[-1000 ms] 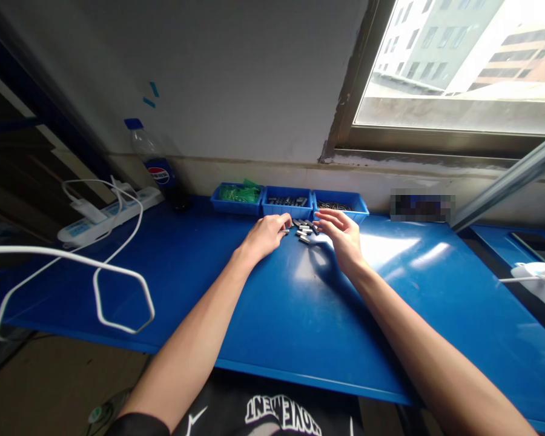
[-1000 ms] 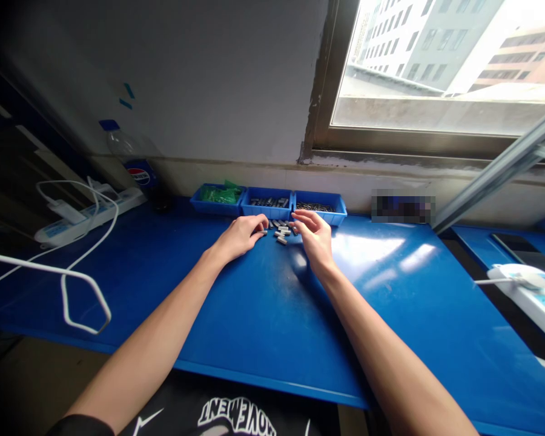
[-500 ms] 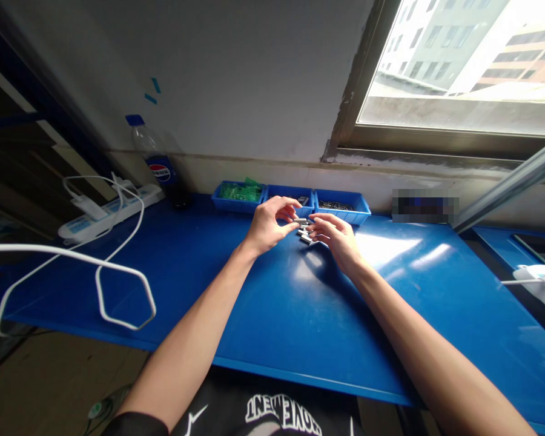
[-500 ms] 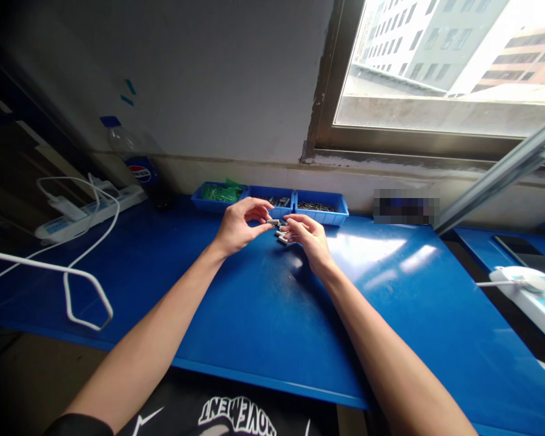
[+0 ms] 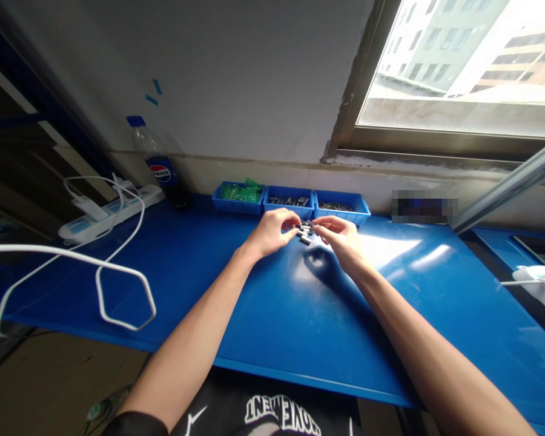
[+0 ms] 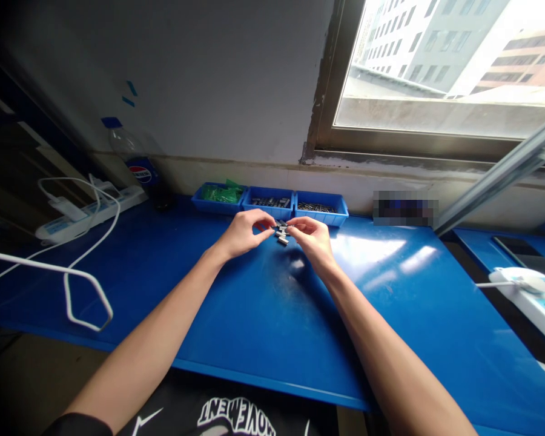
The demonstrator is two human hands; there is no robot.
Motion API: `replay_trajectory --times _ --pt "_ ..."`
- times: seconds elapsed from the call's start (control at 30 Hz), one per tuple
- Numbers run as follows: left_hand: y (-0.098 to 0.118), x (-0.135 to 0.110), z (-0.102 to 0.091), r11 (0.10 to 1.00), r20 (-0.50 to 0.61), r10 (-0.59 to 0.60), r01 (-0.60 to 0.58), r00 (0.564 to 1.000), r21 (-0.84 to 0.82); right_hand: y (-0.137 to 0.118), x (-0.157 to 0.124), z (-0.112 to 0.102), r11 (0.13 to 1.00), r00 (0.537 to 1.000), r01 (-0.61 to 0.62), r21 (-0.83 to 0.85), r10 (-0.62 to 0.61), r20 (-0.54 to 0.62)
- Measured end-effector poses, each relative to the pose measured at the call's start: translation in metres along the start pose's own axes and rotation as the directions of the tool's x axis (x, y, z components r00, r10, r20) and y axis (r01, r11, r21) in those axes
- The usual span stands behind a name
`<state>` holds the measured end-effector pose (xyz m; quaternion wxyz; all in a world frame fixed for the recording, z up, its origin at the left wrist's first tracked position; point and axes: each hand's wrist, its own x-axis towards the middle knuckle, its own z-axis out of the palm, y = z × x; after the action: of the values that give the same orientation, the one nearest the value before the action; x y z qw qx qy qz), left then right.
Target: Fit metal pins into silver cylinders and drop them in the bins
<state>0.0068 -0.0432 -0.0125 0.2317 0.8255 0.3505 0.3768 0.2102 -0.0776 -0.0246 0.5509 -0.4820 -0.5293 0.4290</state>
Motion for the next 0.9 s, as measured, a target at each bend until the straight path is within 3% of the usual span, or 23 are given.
replay_trajectory --times 0.1,0.27,0.73,0.9 --pt "0.000 -0.003 0.001 0.985 0.157 0.019 -0.046 0.987 0.165 -0.002 0.001 -0.001 0.994 0.996 0.084 0.064 -0.085 0.019" --pt "0.003 -0.007 0.007 0.975 0.285 0.059 -0.116 0.957 0.188 0.001 0.001 -0.001 0.978 0.989 0.130 0.161 -0.140 0.055" --pt "0.007 -0.008 0.013 0.962 0.304 0.055 -0.132 0.951 0.239 0.006 0.005 -0.006 0.989 0.998 0.040 0.142 -0.033 -0.054" --pt "0.004 -0.008 0.012 0.958 0.280 -0.001 -0.079 0.960 0.275 0.005 0.005 -0.006 0.983 0.998 0.010 0.182 0.001 -0.058"
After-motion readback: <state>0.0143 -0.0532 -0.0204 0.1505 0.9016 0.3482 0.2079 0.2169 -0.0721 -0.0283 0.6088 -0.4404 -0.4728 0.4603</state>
